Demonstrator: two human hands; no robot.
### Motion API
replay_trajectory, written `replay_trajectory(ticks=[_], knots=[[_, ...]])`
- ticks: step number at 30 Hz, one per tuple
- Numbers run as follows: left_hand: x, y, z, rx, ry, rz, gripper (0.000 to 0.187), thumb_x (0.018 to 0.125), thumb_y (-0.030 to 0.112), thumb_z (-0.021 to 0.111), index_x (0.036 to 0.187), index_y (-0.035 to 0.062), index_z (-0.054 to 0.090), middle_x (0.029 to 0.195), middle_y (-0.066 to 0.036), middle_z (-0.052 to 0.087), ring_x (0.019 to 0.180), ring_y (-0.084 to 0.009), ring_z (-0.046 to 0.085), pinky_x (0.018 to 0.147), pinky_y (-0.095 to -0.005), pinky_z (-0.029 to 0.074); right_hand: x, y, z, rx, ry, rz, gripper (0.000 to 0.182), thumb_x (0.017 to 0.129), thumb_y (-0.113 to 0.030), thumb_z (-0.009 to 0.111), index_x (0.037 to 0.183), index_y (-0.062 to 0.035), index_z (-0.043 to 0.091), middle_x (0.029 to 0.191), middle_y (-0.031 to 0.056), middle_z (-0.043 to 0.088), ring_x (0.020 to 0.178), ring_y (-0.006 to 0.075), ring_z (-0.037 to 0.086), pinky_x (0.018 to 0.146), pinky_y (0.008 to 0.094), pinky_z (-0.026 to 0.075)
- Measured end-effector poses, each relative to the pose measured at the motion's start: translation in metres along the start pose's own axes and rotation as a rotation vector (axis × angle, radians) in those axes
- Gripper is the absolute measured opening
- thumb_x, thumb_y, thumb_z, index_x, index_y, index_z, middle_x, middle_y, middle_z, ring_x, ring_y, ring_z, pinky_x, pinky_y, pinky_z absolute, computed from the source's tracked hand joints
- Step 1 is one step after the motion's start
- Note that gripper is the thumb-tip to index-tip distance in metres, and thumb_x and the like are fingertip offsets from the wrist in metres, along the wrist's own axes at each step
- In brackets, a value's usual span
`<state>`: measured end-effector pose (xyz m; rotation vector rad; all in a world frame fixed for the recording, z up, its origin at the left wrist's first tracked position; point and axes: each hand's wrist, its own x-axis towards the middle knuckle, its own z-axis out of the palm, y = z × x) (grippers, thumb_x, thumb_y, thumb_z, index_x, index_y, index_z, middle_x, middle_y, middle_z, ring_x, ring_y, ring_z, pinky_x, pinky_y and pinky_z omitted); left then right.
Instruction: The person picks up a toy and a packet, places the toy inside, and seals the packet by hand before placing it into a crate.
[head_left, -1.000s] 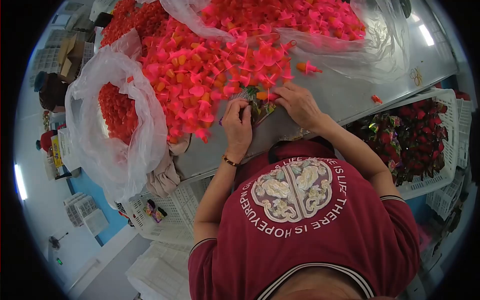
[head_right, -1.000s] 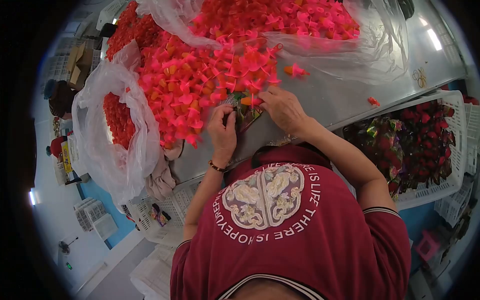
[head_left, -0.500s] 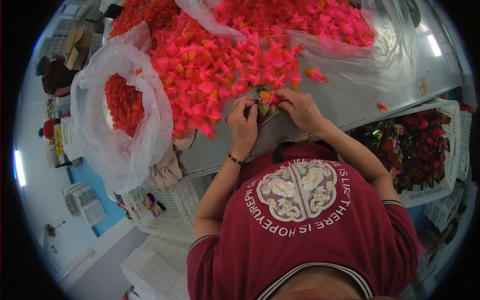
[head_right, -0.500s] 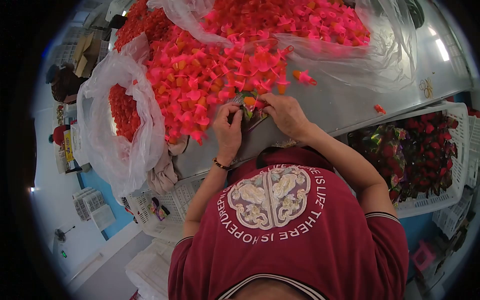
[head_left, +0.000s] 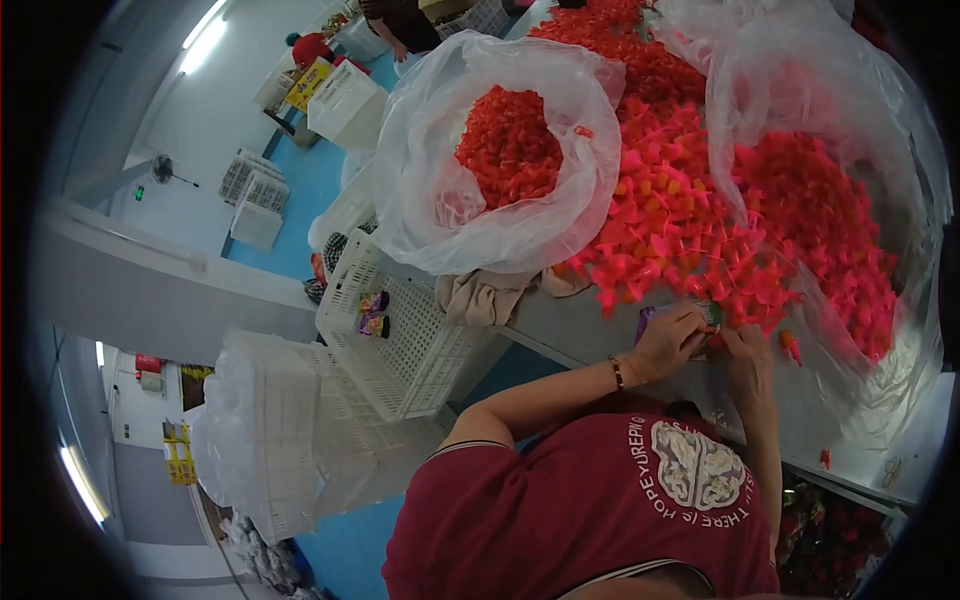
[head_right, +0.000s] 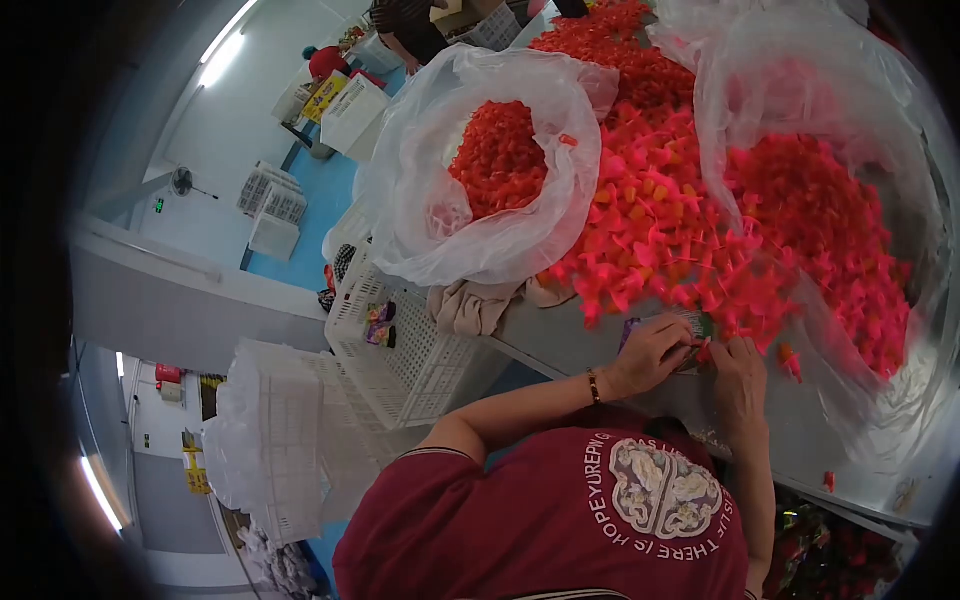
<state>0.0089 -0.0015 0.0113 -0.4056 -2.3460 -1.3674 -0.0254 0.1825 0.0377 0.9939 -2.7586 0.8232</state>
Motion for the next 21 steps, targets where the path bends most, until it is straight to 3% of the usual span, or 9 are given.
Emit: replay_trajectory(ticks=[5,7,10,14,17,19,21], knots=[[0.007,0.005,0.0,0.036,-0.011,0.056,0.017,0.074,-0.005,0.062,0.085,0.0011,0.05,0.09,-0.014,0.054,0.083,-0.0336,0.056,0.07,-0.0381,0.047,-0.004,0.007,-0.002,0.094,-0.026,0.081,0.022,0.074,-0.003,0.055,0.091,-0.0019,0.067,0.083,0.0125,0.057,0.084,0.03,0.057,0.069,0.0397,0.046],[0.007,0.005,0.002,0.015,-0.013,0.052,0.018,0.074,-0.005,0.063,0.085,0.0012,0.05,0.09,-0.014,0.054,0.082,-0.0337,0.056,0.07,-0.0381,0.047,-0.003,0.004,-0.007,0.264,-0.061,0.128,0.025,0.076,-0.003,0.055,0.097,-0.0031,0.068,0.08,0.0153,0.055,0.08,0.0317,0.056,0.068,0.0402,0.044],[0.01,0.008,0.003,-0.028,-0.02,0.043,0.018,0.073,-0.005,0.063,0.085,0.0012,0.051,0.09,-0.014,0.055,0.083,-0.0337,0.056,0.07,-0.0382,0.047,-0.002,-0.002,-0.011,0.034,0.041,0.055,0.022,0.077,-0.003,0.056,0.096,-0.0018,0.067,0.077,0.0152,0.054,0.077,0.0322,0.056,0.068,0.0399,0.044],[0.01,0.007,0.002,-0.039,-0.03,0.032,0.018,0.074,-0.005,0.063,0.086,0.0013,0.051,0.09,-0.013,0.055,0.085,-0.0331,0.056,0.073,-0.0385,0.046,0.001,-0.006,-0.01,0.03,0.09,0.005,0.018,0.08,-0.003,0.057,0.095,-0.0007,0.067,0.075,0.0147,0.053,0.074,0.0323,0.055,0.066,0.039,0.043],[0.007,0.004,0.001,-0.073,-0.014,-0.02,0.018,0.074,-0.003,0.063,0.087,0.0015,0.053,0.091,-0.013,0.055,0.086,-0.0325,0.055,0.075,-0.0385,0.046,0.001,-0.001,-0.008,0.23,0.07,0.114,0.015,0.082,-0.003,0.058,0.094,0.0012,0.066,0.077,0.0142,0.057,0.073,0.0297,0.058,0.066,0.0352,0.045],[0.007,0.002,0.002,-0.054,0.003,0.02,0.016,0.074,-0.003,0.063,0.087,0.0017,0.054,0.091,-0.013,0.056,0.087,-0.0323,0.055,0.075,-0.0383,0.046,0.003,0.004,-0.002,0.566,0.034,0.328,0.015,0.083,-0.003,0.057,0.095,0.0024,0.065,0.081,0.0142,0.061,0.074,0.0264,0.061,0.067,0.0321,0.046],[0.007,0.004,0.003,-0.055,0.006,0.049,0.015,0.075,-0.002,0.063,0.087,0.0019,0.055,0.092,-0.013,0.057,0.088,-0.0321,0.055,0.076,-0.038,0.046,0.006,0.007,0.007,0.627,0.026,0.359,0.016,0.083,-0.001,0.056,0.096,0.0025,0.064,0.085,0.0149,0.062,0.074,0.0283,0.061,0.067,0.0349,0.047]])
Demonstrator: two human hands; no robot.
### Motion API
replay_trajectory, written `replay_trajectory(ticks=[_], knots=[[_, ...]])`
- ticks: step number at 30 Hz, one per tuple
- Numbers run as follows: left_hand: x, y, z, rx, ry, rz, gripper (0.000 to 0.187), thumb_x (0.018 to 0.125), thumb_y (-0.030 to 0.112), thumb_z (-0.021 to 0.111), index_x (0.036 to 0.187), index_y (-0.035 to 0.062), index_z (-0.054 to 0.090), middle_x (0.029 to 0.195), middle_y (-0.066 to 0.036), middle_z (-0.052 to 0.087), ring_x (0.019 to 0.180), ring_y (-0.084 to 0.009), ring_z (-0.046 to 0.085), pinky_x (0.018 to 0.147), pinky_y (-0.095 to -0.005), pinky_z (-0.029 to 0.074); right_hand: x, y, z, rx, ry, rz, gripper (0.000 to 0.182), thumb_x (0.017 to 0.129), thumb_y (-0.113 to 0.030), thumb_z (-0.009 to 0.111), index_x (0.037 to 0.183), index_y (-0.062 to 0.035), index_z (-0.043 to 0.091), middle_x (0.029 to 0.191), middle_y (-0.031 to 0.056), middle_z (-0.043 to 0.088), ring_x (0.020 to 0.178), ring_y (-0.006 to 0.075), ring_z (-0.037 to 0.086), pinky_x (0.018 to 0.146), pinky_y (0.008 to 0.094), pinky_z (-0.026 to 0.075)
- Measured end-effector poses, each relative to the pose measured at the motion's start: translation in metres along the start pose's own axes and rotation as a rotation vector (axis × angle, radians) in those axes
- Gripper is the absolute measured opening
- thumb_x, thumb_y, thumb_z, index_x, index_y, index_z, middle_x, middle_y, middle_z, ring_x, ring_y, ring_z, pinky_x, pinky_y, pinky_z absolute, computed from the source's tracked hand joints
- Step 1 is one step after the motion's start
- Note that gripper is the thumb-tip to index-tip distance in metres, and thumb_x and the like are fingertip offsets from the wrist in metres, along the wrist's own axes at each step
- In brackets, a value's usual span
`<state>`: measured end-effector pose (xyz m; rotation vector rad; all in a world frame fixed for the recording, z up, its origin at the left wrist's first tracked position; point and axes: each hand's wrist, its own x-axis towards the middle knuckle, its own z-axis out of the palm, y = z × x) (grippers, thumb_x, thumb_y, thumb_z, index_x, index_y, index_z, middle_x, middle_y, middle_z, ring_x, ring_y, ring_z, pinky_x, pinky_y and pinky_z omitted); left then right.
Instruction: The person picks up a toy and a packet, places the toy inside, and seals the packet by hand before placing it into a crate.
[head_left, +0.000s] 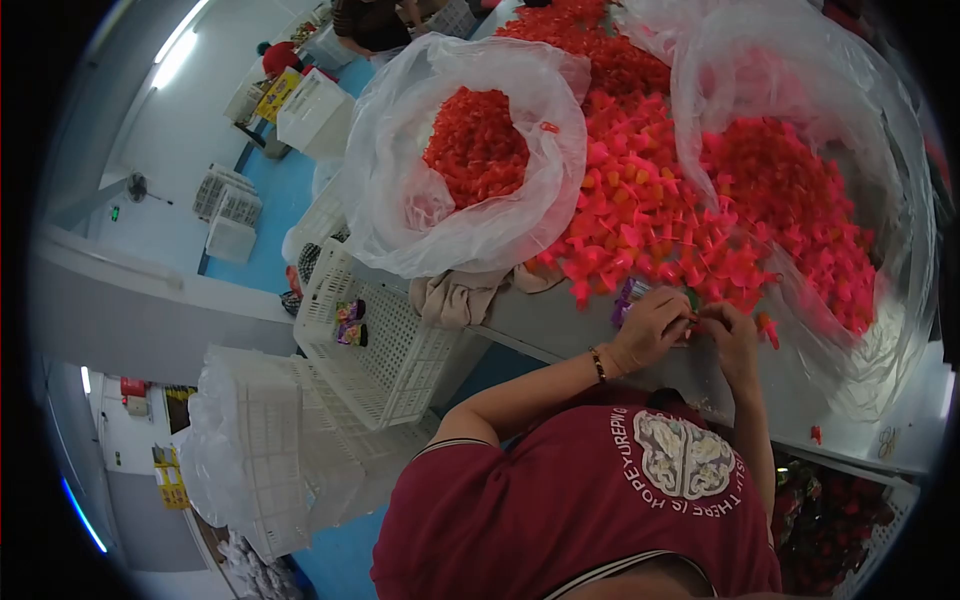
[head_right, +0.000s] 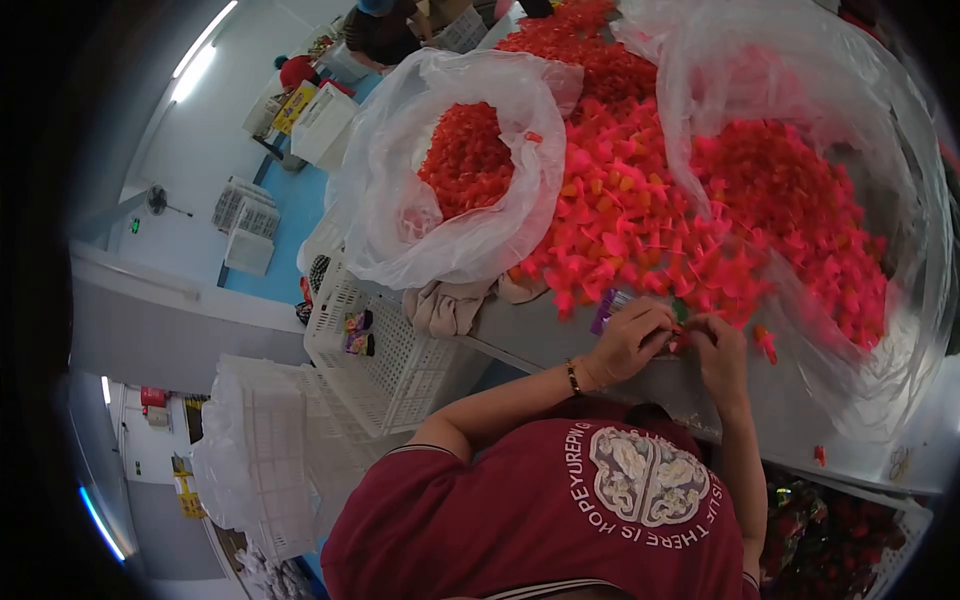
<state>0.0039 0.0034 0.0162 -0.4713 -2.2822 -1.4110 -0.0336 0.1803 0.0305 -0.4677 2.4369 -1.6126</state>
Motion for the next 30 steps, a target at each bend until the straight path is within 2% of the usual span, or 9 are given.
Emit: replay_trajectory(ticks=[2,5,7,11,15,19,22,27,30], knots=[[0.005,0.004,-0.004,0.111,-0.04,0.112,0.013,0.076,-0.001,0.063,0.086,0.0018,0.057,0.093,-0.013,0.058,0.088,-0.0322,0.056,0.075,-0.0383,0.046,-0.002,0.005,0.007,-0.027,0.065,-0.082,0.02,0.082,0.001,0.056,0.1,0.0016,0.063,0.087,0.0157,0.063,0.076,0.0304,0.061,0.068,0.038,0.049],[0.004,-0.005,-0.002,0.016,0.052,-0.122,0.01,0.077,-0.001,0.064,0.086,0.0009,0.058,0.093,-0.013,0.06,0.084,-0.0308,0.059,0.073,-0.0368,0.048,-0.007,-0.026,0.005,-0.316,0.104,-0.346,0.031,0.08,0.001,0.058,0.111,-0.0017,0.059,0.085,0.0157,0.062,0.08,0.0306,0.061,0.072,0.0383,0.049],[0.009,0.001,-0.005,-0.024,0.047,-0.203,0.009,0.079,-0.003,0.064,0.086,-0.0001,0.059,0.094,-0.012,0.06,0.082,-0.0269,0.06,0.07,-0.0332,0.048,-0.008,-0.022,0.012,-0.237,0.206,-0.377,0.034,0.08,0.003,0.059,0.113,-0.0015,0.058,0.079,0.0131,0.059,0.073,0.0239,0.06,0.067,0.0337,0.046],[0.01,0.004,-0.006,-0.002,0.012,-0.082,0.009,0.08,-0.006,0.062,0.087,-0.0012,0.06,0.097,-0.012,0.06,0.08,-0.0204,0.059,0.065,-0.0277,0.048,-0.002,-0.013,0.015,0.007,0.231,-0.105,0.035,0.081,0.003,0.06,0.115,-0.002,0.058,0.077,0.008,0.06,0.07,0.015,0.058,0.065,0.027,0.045],[0.016,0.008,-0.006,-0.023,0.012,-0.144,0.009,0.08,-0.005,0.062,0.088,-0.0013,0.061,0.099,-0.011,0.06,0.08,-0.0195,0.059,0.066,-0.0273,0.048,0.005,-0.008,0.016,0.38,0.236,0.101,0.033,0.083,0.002,0.061,0.115,-0.0019,0.058,0.078,0.003,0.063,0.069,0.0062,0.055,0.063,0.0219,0.045],[0.017,0.005,-0.004,-0.052,0.086,-0.135,0.007,0.081,-0.003,0.063,0.088,-0.0015,0.061,0.101,-0.011,0.06,0.086,-0.0186,0.058,0.071,-0.0276,0.048,0.006,-0.009,0.018,0.472,0.268,0.148,0.03,0.084,0.002,0.061,0.113,-0.0015,0.059,0.078,0.0007,0.062,0.068,0.0044,0.053,0.062,0.021,0.044],[0.025,0.002,-0.008,-0.074,0.129,-0.192,0.006,0.082,-0.002,0.063,0.088,-0.0013,0.061,0.102,-0.011,0.06,0.09,-0.0182,0.057,0.075,-0.0277,0.047,0.008,-0.013,0.013,0.098,0.38,-0.129,0.028,0.084,0.001,0.061,0.112,-0.0023,0.06,0.077,-0.0017,0.061,0.069,0.0037,0.054,0.061,0.0193,0.043],[0.022,-0.001,-0.009,-0.293,0.213,-0.355,0.005,0.083,-0.001,0.063,0.088,-0.0012,0.061,0.103,-0.01,0.059,0.093,-0.0158,0.056,0.078,-0.0265,0.047,0.014,-0.025,-0.006,0.727,0.297,0.328,0.021,0.086,-0.002,0.06,0.107,-0.0006,0.061,0.075,-0.0032,0.058,0.067,0.0021,0.052,0.059,0.0177,0.041],[0.018,0.002,-0.009,-0.241,0.177,-0.305,0.005,0.084,-0.002,0.061,0.089,-0.0013,0.06,0.104,-0.009,0.059,0.092,-0.0143,0.056,0.078,-0.0259,0.047,0.014,-0.021,-0.001,0.715,0.313,0.285,0.019,0.087,-0.004,0.059,0.105,0.0004,0.061,0.077,-0.0031,0.059,0.066,0.0015,0.051,0.058,0.0167,0.04]])
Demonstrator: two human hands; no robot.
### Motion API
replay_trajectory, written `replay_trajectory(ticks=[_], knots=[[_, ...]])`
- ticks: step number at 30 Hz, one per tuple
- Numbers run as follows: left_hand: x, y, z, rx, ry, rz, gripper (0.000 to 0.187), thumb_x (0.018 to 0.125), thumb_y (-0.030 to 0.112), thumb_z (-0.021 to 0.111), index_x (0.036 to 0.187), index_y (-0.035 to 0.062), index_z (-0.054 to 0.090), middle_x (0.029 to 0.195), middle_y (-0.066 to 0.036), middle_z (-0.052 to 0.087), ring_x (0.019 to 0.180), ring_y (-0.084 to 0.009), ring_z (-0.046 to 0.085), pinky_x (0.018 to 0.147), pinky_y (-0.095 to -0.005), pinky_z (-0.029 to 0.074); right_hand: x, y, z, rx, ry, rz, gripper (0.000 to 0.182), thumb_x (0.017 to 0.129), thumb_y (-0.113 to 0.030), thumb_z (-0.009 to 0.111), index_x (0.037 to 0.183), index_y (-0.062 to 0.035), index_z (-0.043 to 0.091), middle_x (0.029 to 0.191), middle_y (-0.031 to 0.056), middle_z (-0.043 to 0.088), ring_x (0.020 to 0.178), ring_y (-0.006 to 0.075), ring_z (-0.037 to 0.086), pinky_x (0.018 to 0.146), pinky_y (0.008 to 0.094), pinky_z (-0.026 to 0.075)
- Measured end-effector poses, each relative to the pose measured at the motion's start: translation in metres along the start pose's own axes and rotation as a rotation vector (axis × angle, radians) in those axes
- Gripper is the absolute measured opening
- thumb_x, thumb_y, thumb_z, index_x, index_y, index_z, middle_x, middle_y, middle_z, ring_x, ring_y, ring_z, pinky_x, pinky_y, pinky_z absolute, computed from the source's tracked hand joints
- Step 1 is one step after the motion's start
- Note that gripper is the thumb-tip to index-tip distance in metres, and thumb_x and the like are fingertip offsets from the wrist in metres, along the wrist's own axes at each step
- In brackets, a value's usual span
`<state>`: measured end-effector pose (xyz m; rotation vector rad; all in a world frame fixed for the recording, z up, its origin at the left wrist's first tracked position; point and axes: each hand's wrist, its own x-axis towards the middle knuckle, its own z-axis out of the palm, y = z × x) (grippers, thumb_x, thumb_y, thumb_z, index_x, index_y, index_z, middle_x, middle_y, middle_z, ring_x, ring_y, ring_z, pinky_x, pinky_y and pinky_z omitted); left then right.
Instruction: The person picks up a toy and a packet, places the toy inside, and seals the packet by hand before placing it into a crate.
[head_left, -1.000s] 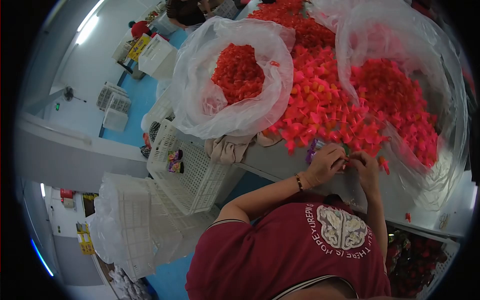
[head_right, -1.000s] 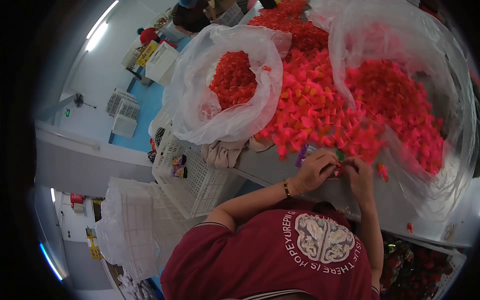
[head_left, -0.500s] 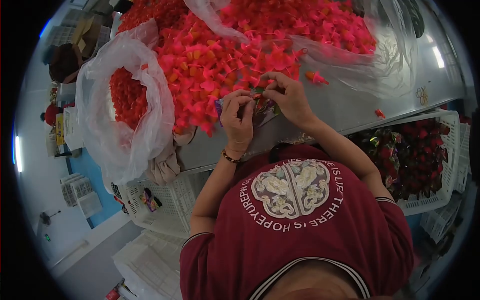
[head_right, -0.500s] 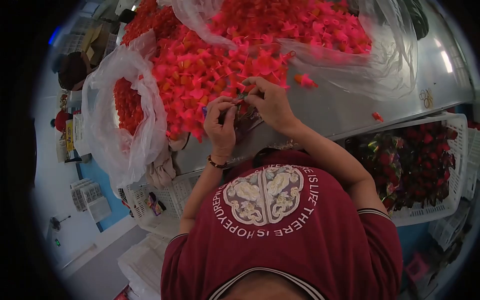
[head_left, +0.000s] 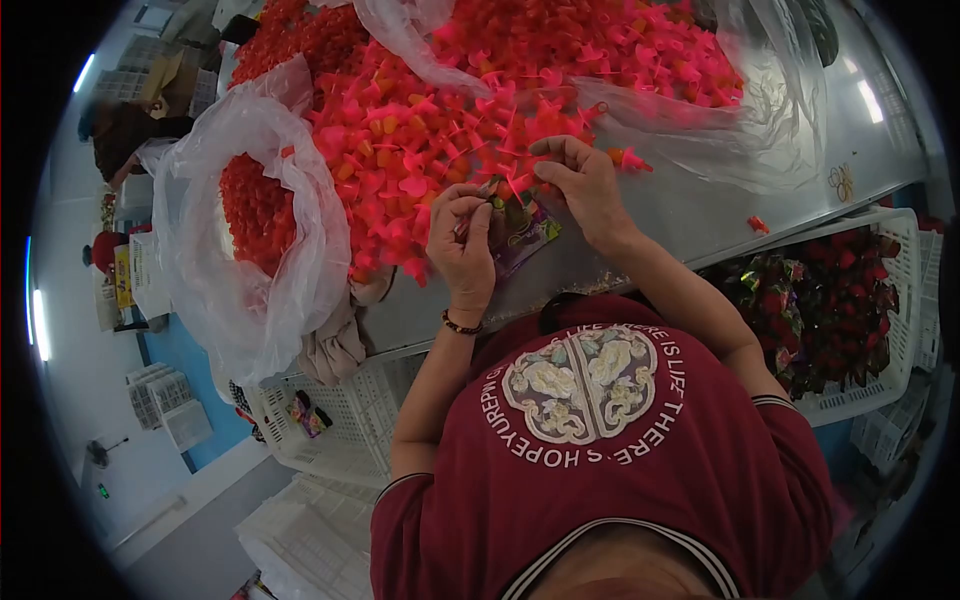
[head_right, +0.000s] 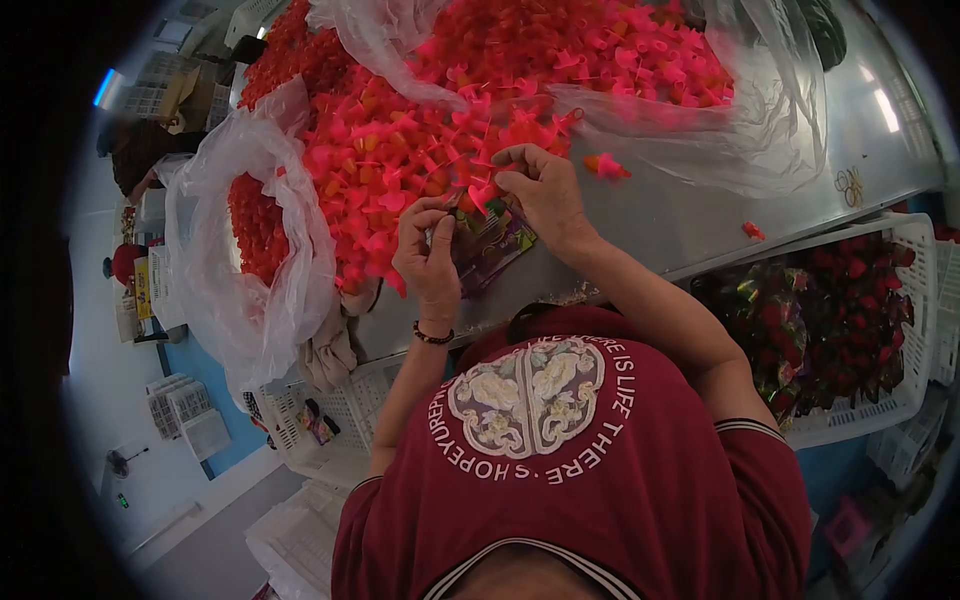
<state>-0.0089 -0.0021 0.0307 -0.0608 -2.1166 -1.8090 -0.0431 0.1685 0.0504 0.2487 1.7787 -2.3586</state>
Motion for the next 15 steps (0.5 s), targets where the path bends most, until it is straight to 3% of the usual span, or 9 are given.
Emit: replay_trajectory(ticks=[4,6,7,9,13,15], knots=[[-0.002,0.006,0.003,-0.005,-0.063,0.016,0.006,0.086,-0.002,0.06,0.091,-0.0014,0.059,0.106,-0.008,0.058,0.09,-0.0124,0.055,0.078,-0.0248,0.046,-0.003,0.012,0.007,-0.112,0.019,-0.145,0.02,0.086,-0.001,0.06,0.106,0.0005,0.06,0.078,-0.0011,0.06,0.067,0.0023,0.053,0.059,0.0171,0.041],[-0.001,0.005,0.004,-0.014,-0.05,0.027,0.006,0.087,-0.003,0.06,0.093,-0.0018,0.059,0.106,-0.008,0.058,0.089,-0.0101,0.055,0.078,-0.0235,0.046,-0.011,0.012,0.011,-0.431,-0.034,-0.54,0.023,0.085,0.003,0.06,0.107,0.0002,0.06,0.079,0.0016,0.061,0.069,0.0046,0.055,0.061,0.0196,0.045],[0.0,0.003,0.005,-0.005,-0.028,0.057,0.007,0.087,-0.003,0.059,0.093,-0.0016,0.059,0.107,-0.008,0.058,0.09,-0.0106,0.055,0.078,-0.0237,0.046,-0.012,0.014,0.013,-0.431,-0.033,-0.541,0.023,0.085,0.003,0.06,0.107,0.0002,0.06,0.079,0.0016,0.061,0.069,0.0046,0.055,0.061,0.0196,0.045],[0.0,0.001,0.007,0.005,-0.007,0.087,0.007,0.087,-0.004,0.059,0.093,-0.0015,0.059,0.107,-0.008,0.058,0.091,-0.0111,0.056,0.078,-0.0239,0.046,-0.013,0.019,0.017,-0.436,-0.043,-0.55,0.023,0.081,0.004,0.061,0.103,-0.0014,0.062,0.078,0.0091,0.062,0.07,0.0156,0.061,0.062,0.0271,0.048],[-0.001,-0.005,0.009,0.03,-0.025,0.116,0.007,0.084,-0.002,0.062,0.091,-0.0007,0.06,0.105,-0.01,0.058,0.09,-0.0174,0.057,0.078,-0.0279,0.047,-0.011,0.015,0.015,-0.468,-0.009,-0.48,0.022,0.081,0.003,0.062,0.103,-0.0018,0.062,0.08,0.0093,0.064,0.071,0.014,0.062,0.062,0.0273,0.048],[-0.001,-0.003,0.012,0.017,-0.019,0.136,0.007,0.084,-0.002,0.062,0.091,-0.0006,0.06,0.105,-0.011,0.058,0.09,-0.0179,0.057,0.077,-0.0282,0.047,-0.008,0.011,0.013,-0.357,0.049,-0.446,0.024,0.084,0.005,0.06,0.108,-0.0007,0.06,0.083,0.0034,0.064,0.075,0.0063,0.057,0.064,0.0216,0.047]])
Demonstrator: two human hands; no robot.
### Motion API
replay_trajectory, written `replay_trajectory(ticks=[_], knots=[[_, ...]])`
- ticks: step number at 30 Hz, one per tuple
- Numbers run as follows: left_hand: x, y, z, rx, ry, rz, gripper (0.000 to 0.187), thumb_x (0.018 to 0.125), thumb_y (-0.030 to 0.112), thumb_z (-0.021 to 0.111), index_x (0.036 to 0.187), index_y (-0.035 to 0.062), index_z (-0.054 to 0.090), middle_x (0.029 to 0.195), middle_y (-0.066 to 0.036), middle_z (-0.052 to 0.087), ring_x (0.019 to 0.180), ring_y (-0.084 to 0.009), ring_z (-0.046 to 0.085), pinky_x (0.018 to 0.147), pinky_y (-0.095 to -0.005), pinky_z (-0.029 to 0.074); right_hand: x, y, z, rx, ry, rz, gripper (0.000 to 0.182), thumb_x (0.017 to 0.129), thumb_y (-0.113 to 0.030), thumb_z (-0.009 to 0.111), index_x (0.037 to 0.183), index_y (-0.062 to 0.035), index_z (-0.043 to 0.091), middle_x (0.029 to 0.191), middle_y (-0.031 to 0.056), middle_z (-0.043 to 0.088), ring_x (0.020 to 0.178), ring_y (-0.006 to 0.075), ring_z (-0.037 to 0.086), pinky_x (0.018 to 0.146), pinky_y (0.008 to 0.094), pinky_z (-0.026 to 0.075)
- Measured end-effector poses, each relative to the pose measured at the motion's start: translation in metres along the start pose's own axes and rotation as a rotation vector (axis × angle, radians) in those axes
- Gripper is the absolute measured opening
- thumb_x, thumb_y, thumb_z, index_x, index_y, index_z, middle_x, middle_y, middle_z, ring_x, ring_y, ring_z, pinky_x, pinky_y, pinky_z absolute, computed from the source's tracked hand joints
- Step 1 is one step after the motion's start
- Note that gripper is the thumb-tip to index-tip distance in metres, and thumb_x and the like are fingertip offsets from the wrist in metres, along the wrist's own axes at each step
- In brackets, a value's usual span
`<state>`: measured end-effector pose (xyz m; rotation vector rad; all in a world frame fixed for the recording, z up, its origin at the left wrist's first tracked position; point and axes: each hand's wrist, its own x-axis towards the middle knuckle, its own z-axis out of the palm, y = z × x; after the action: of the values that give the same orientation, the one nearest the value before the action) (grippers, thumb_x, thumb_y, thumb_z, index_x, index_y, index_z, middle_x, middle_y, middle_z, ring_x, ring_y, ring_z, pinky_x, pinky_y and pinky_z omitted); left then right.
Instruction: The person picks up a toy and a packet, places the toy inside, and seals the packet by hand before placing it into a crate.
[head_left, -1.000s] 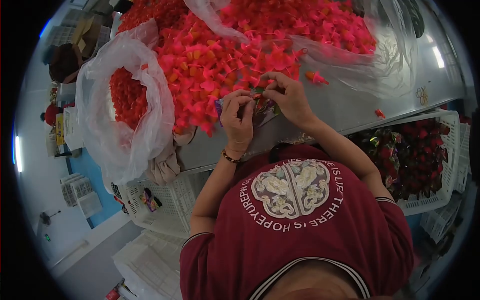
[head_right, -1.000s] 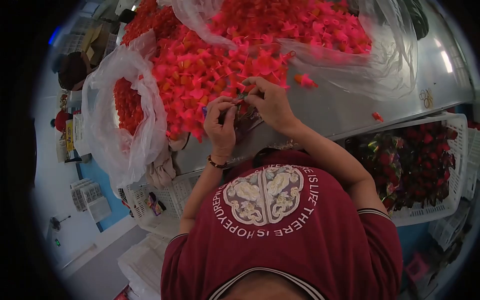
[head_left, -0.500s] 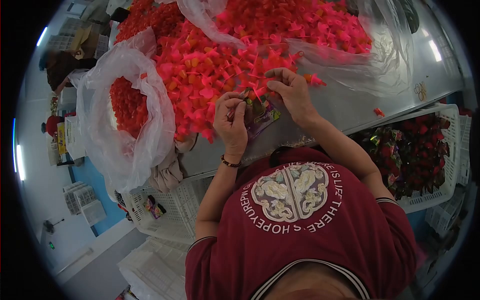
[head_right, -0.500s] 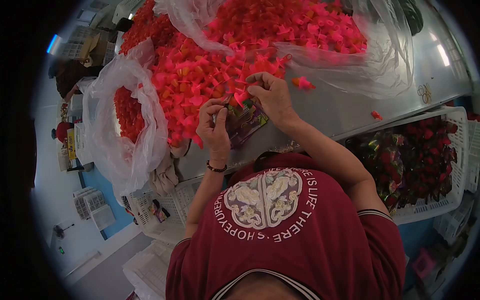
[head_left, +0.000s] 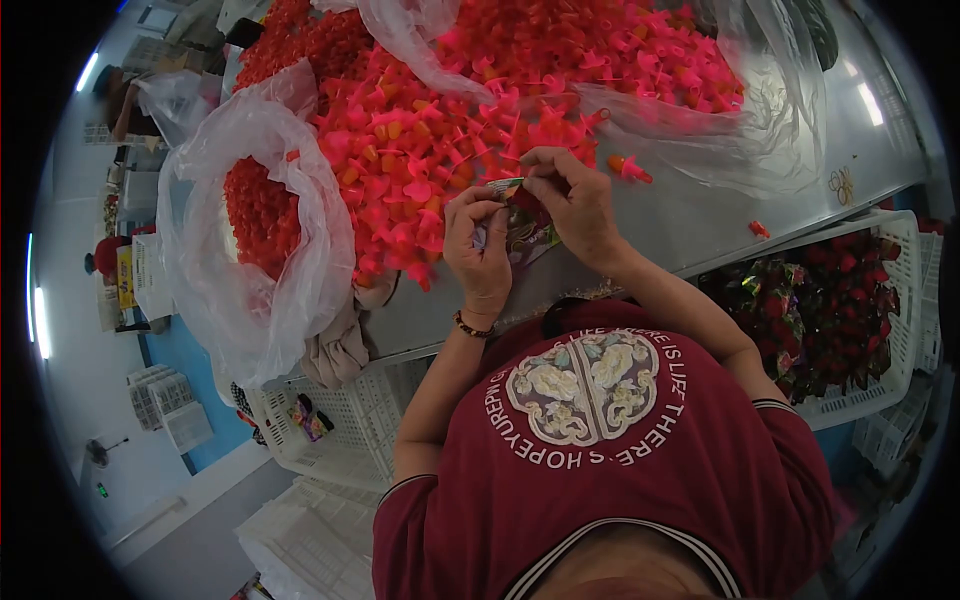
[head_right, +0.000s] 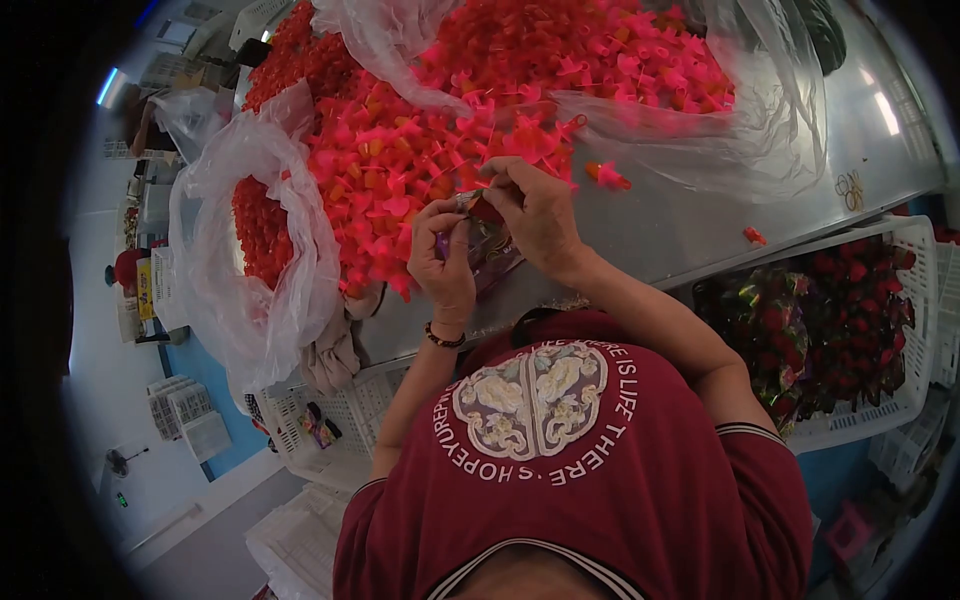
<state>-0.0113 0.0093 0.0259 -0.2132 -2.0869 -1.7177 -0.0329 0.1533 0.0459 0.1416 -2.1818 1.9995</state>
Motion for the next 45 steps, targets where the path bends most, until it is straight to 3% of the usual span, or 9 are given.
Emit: replay_trajectory(ticks=[9,15,17,21,26,30,32,39,45], knots=[[0.008,0.01,-0.004,0.2,0.057,0.13,0.01,0.082,-0.003,0.061,0.09,0.0006,0.058,0.104,-0.013,0.058,0.085,-0.0213,0.058,0.07,-0.0273,0.046,-0.003,-0.004,-0.009,0.071,-0.342,0.217,0.033,0.086,0.002,0.058,0.119,-0.0009,0.055,0.085,0.0058,0.065,0.073,0.0079,0.059,0.064,0.0219,0.046],[0.027,0.024,-0.01,0.017,-0.019,-0.114,0.014,0.093,0.008,0.056,0.102,-0.0019,0.058,0.102,-0.009,0.059,0.085,-0.0115,0.057,0.075,-0.0231,0.046,0.013,-0.026,-0.026,-0.371,-0.398,-0.367,0.047,0.08,0.004,0.057,0.126,-0.004,0.053,0.101,0.0143,0.064,0.093,0.0253,0.061,0.077,0.0332,0.049],[0.029,0.018,-0.016,-0.509,-0.307,-0.575,0.017,0.096,0.009,0.052,0.106,-0.0026,0.058,0.096,-0.003,0.06,0.083,-0.0052,0.054,0.074,-0.0208,0.045,0.018,-0.043,-0.034,-0.366,-0.563,-0.36,0.051,0.076,0.005,0.056,0.126,-0.0053,0.054,0.103,0.0128,0.062,0.099,0.0302,0.057,0.085,0.0379,0.046],[0.019,0.011,-0.014,-0.593,-0.458,-0.575,0.012,0.096,0.006,0.051,0.103,-0.0008,0.058,0.09,0.001,0.059,0.081,-0.0031,0.053,0.072,-0.0195,0.044,0.019,-0.052,-0.039,-0.439,-0.645,-0.421,0.05,0.076,0.004,0.058,0.125,-0.0055,0.054,0.103,0.0122,0.061,0.097,0.029,0.057,0.086,0.0375,0.044],[0.012,0.016,-0.004,-0.536,-0.186,-0.52,0.008,0.096,0.006,0.051,0.092,0.0006,0.055,0.08,0.003,0.054,0.071,-0.0022,0.046,0.064,-0.0187,0.04,0.012,-0.071,-0.04,-0.452,-0.57,-0.284,0.05,0.072,0.001,0.065,0.121,-0.0054,0.056,0.1,0.012,0.064,0.09,0.0282,0.058,0.083,0.0377,0.045],[0.013,0.028,-0.002,-0.477,-0.141,-0.455,0.01,0.096,0.008,0.051,0.09,0.0017,0.054,0.076,0.004,0.051,0.069,-0.0024,0.042,0.062,-0.0186,0.038,0.01,-0.047,-0.029,-0.372,-0.417,-0.412,0.05,0.069,0.001,0.069,0.117,-0.0055,0.059,0.094,0.01,0.064,0.086,0.0255,0.057,0.081,0.035,0.044],[0.013,0.028,0.0,-0.48,-0.108,-0.344,0.013,0.098,0.015,0.051,0.094,0.0041,0.055,0.078,0.005,0.054,0.067,-0.0012,0.044,0.059,-0.0173,0.038,0.007,-0.045,-0.026,-0.253,-0.304,-0.29,0.05,0.066,0.002,0.071,0.115,-0.0052,0.061,0.088,0.0082,0.063,0.084,0.0242,0.056,0.081,0.0346,0.043],[0.018,0.038,0.003,-0.463,-0.022,-0.345,0.01,0.097,0.009,0.05,0.091,0.0022,0.052,0.075,0.003,0.05,0.069,-0.0026,0.043,0.062,-0.0193,0.038,0.011,-0.049,-0.027,-0.241,-0.324,-0.451,0.051,0.066,0.003,0.07,0.116,-0.0056,0.061,0.086,0.0056,0.062,0.088,0.0221,0.055,0.08,0.0341,0.044],[0.019,0.031,-0.002,-0.259,-0.03,-0.227,0.004,0.094,0.003,0.05,0.091,0.0012,0.05,0.074,-0.002,0.048,0.07,-0.0062,0.042,0.062,-0.0228,0.039,0.016,-0.066,-0.027,-0.219,-0.491,-0.081,0.057,0.068,0.005,0.066,0.123,-0.0047,0.057,0.09,0.0044,0.064,0.092,0.0158,0.053,0.08,0.0287,0.044]])
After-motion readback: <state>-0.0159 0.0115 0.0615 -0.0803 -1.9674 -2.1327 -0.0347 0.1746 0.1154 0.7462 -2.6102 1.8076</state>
